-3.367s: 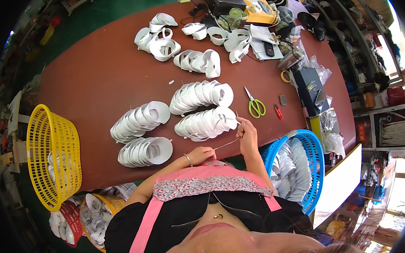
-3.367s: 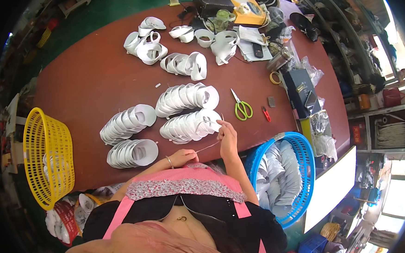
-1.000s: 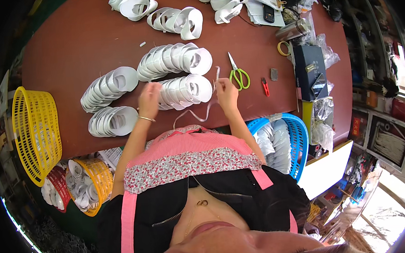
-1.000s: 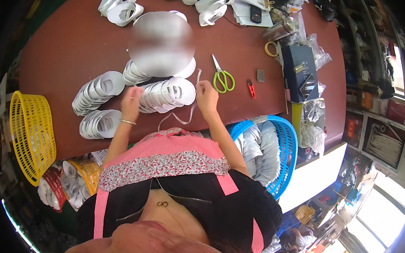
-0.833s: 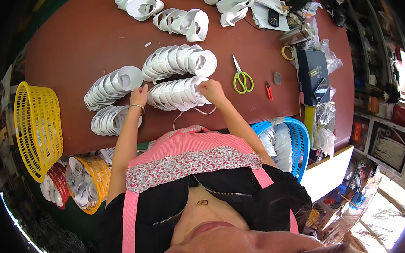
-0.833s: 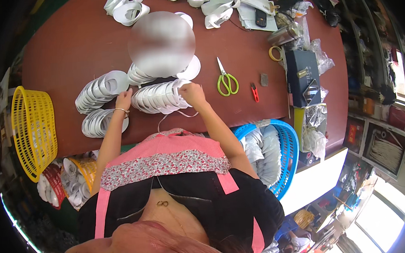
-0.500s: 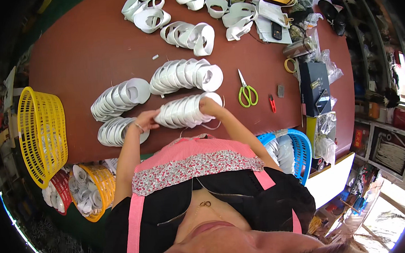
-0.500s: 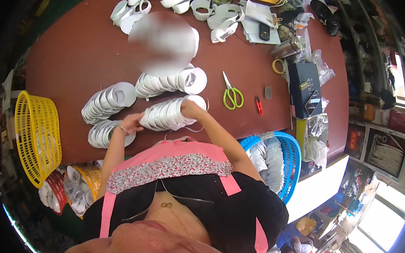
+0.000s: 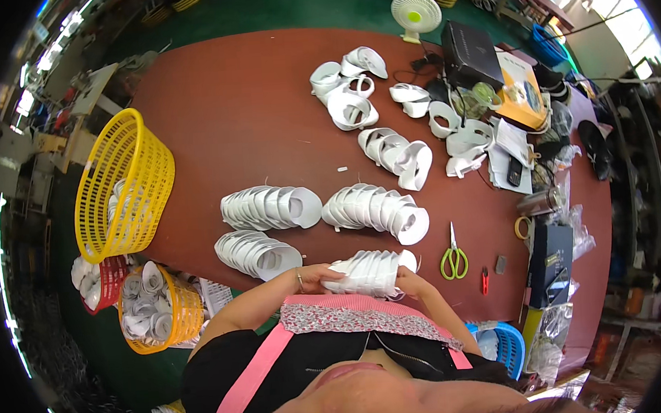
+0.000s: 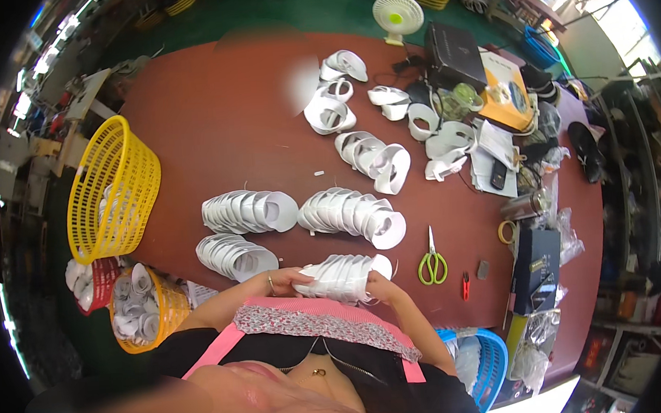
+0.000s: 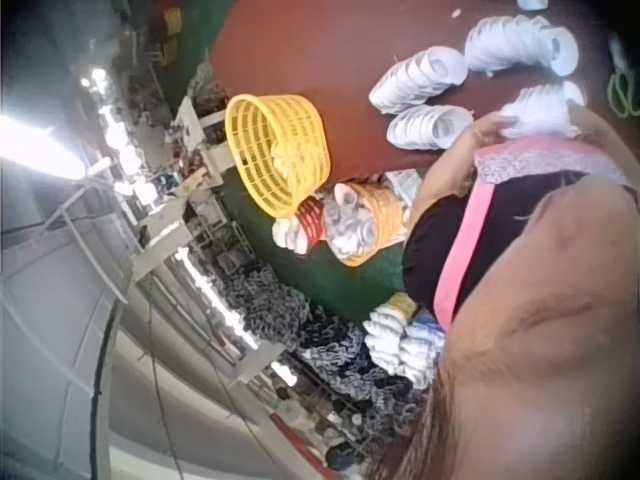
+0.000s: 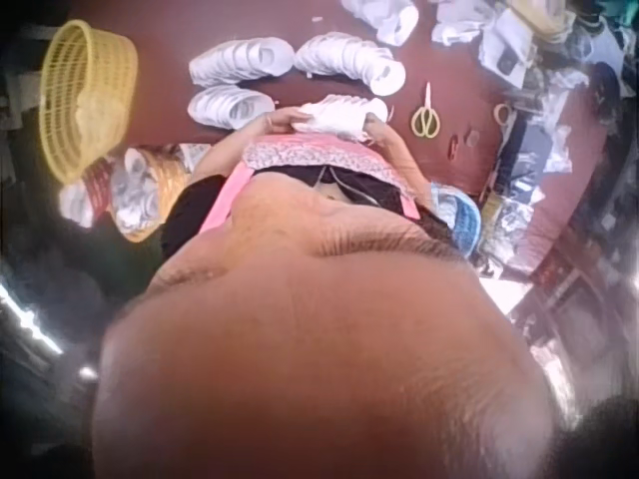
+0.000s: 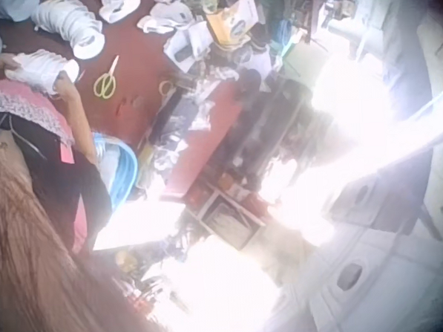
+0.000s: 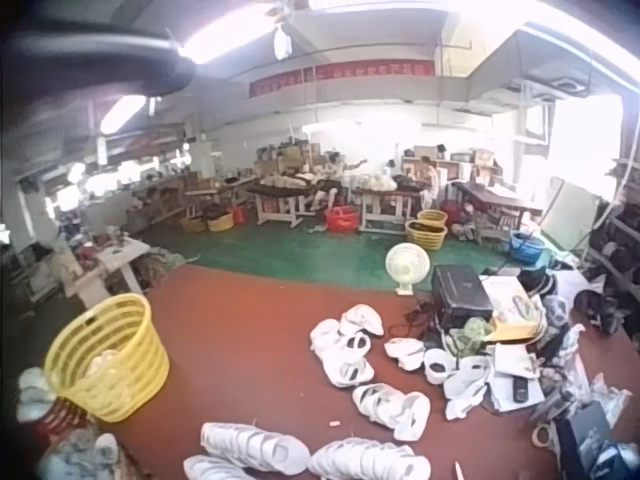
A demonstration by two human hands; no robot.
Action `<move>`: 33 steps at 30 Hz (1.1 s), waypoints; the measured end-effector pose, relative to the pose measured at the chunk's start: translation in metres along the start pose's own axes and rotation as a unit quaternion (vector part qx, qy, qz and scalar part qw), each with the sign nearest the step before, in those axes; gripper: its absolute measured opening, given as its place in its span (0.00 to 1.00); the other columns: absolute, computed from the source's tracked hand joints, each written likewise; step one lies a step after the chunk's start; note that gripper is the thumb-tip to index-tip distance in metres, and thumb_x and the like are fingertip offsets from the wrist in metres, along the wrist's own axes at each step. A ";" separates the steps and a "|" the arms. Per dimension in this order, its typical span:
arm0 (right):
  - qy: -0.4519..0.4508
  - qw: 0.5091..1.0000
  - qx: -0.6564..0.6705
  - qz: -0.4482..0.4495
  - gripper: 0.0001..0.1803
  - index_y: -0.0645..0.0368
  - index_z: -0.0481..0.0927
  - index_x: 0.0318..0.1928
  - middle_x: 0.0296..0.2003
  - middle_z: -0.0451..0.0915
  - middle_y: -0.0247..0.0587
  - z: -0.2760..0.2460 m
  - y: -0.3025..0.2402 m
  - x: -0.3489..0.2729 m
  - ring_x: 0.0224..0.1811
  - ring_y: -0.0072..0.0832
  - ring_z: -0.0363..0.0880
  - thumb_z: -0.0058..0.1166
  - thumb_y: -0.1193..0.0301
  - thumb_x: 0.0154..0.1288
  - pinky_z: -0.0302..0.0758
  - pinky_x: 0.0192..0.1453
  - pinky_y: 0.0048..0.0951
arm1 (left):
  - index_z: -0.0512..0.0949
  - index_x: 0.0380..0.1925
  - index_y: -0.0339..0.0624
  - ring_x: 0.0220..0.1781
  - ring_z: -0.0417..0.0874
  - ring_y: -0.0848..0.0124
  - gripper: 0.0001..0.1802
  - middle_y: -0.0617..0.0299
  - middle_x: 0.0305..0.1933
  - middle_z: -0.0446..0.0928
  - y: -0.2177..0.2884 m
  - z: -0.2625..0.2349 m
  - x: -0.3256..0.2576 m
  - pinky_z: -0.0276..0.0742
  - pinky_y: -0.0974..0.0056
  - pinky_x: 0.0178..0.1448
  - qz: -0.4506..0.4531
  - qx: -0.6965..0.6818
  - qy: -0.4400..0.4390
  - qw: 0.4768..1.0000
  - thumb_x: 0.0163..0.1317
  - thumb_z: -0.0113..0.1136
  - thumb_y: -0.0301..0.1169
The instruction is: The recorder marks a cardboard tab and then sorts, inspects, and stacks white shoe components into baskets.
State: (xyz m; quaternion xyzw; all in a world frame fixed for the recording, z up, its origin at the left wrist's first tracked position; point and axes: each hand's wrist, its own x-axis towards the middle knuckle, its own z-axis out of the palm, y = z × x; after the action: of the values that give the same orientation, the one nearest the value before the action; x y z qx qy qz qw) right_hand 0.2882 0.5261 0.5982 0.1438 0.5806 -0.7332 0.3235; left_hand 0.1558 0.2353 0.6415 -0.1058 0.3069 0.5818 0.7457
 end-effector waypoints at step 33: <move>0.099 0.929 -0.314 -0.168 0.19 0.63 0.85 0.45 0.44 0.85 0.51 0.131 -0.141 -0.145 0.49 0.48 0.83 0.67 0.72 0.50 0.76 0.55 0.38 | 0.54 0.73 0.38 0.74 0.63 0.65 0.45 0.55 0.73 0.62 -0.022 0.088 -0.075 0.50 0.59 0.78 0.045 0.155 -0.194 0.968 0.59 0.65 0.30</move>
State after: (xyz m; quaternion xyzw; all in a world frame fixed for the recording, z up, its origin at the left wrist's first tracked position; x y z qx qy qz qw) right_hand 0.3278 0.4637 0.8267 0.0074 0.8257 -0.5393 0.1655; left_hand 0.1955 0.2138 0.7499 0.1402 0.2476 0.5694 0.7712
